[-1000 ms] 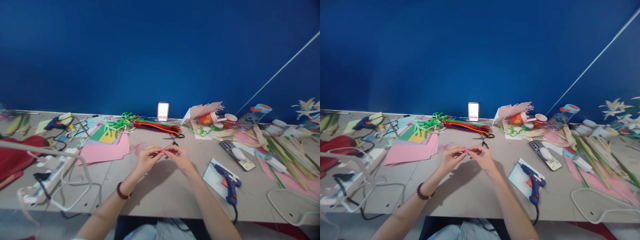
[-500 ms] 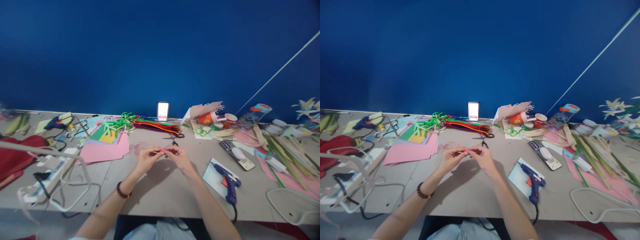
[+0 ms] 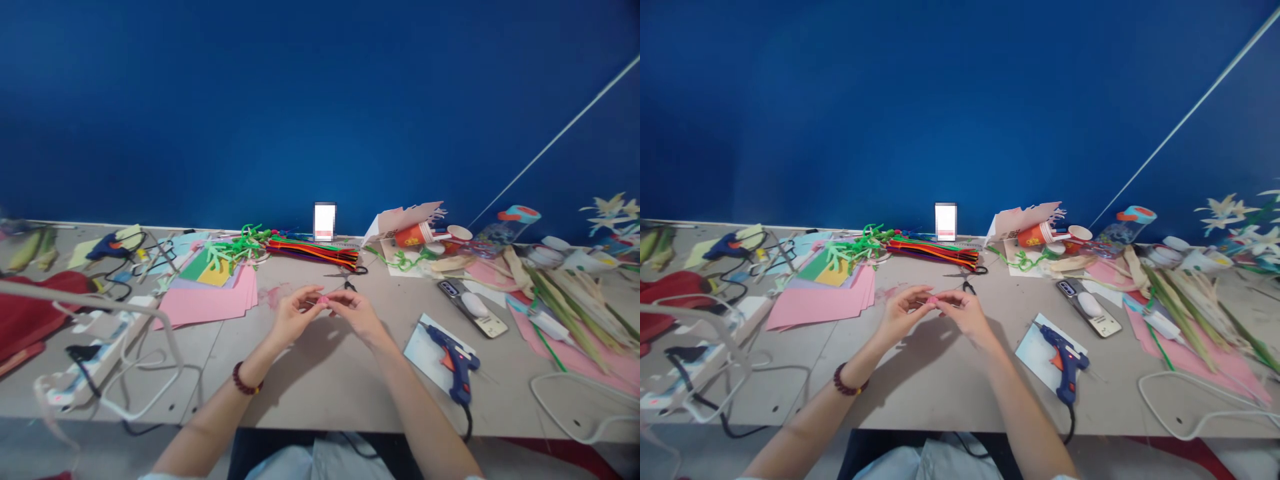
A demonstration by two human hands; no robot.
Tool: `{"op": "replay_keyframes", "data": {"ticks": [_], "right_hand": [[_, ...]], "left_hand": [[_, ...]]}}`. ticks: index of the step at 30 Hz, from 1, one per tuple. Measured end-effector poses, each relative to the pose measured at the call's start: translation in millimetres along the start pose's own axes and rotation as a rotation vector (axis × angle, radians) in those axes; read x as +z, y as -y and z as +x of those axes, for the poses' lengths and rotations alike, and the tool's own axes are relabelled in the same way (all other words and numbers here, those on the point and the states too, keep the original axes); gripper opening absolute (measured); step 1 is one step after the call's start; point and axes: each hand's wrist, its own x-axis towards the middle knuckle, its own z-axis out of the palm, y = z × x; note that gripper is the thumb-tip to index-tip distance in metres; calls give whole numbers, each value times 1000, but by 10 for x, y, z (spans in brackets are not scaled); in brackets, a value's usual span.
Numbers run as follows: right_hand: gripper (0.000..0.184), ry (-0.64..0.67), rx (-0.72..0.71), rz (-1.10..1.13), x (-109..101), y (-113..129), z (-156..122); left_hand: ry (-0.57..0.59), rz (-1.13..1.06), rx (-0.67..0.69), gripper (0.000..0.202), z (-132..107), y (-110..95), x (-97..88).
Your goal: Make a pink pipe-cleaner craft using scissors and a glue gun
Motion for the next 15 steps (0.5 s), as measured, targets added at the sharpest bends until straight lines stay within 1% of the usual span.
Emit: {"op": "replay_keyframes", "data": {"ticks": [5,9,15], "right_hand": [[18,43,-2,-18,-35,29,-2],[17,51,7,-36,-49,49,-10],[18,60,19,-30,-39,64,-13]], "left_hand": [[45,-23,-9,34,4,17,-3],[76,-41,-25,36,4,46,-6],[76,-60,-33,36,6,68,-3]]}}
